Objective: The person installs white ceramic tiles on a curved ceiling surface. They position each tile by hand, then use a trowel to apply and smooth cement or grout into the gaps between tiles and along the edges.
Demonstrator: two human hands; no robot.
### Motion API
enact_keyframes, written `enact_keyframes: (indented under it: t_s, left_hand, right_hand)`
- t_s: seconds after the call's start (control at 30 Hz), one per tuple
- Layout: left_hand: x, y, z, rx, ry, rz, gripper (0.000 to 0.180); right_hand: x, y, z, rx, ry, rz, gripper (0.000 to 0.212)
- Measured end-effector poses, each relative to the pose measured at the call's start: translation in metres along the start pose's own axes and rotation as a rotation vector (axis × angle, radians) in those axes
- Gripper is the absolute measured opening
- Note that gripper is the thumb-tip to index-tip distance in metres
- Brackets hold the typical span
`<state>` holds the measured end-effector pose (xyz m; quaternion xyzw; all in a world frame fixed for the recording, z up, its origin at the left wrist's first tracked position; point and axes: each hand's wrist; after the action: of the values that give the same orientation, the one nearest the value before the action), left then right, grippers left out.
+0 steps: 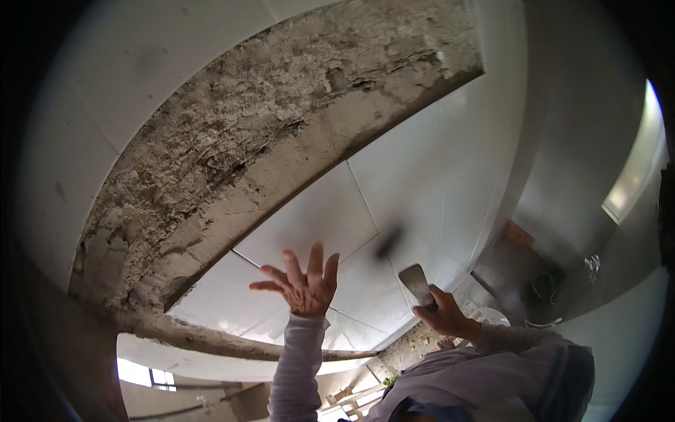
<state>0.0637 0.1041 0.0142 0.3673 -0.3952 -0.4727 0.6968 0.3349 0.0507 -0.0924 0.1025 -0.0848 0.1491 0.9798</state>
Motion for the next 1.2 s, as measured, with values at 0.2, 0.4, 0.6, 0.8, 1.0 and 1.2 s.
enact_keyframes:
  t_s: [0.2, 0.4, 0.6, 0.8, 1.0, 1.2]
  left_hand:
    - [0.001, 0.014, -0.003, 0.035, 0.1, 0.123, 0.055]
    - [0.042, -0.017, -0.015, 0.214, 0.024, 0.244, 0.057]
    - [0.143, -0.196, -0.099, 0.833, -0.184, 1.016, 0.053]
    - [0.285, -0.35, -0.251, 1.507, -0.609, 2.069, 0.073]
    - [0.336, -0.38, -0.382, 1.924, -0.66, 2.034, 0.093]
    - [0.3, -0.394, -0.39, 2.102, -0.456, 2.013, 0.086]
  right_hand:
    - [0.022, -0.013, -0.062, -0.184, -0.096, 0.427, 0.036]
    - [0.014, -0.02, -0.137, -0.236, -0.205, 0.682, 0.051]
    - [-0.028, -0.036, -0.233, -0.068, -0.597, 1.131, 0.058]
    - [-0.126, 0.005, -0.245, 0.049, -0.688, 1.492, 0.071]
    - [-0.245, -0.049, -0.277, 0.061, -0.581, 1.896, 0.044]
    - [-0.337, -0.162, -0.349, 0.328, -0.811, 2.232, 0.036]
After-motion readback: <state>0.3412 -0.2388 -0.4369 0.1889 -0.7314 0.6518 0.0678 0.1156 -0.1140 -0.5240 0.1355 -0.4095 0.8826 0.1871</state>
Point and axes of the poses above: each hand's wrist, its own y-axis towards the middle knuckle, its own x-axis out of the back of the hand, z = x × y, and after that the axes turned 8 degrees about y, right-handed
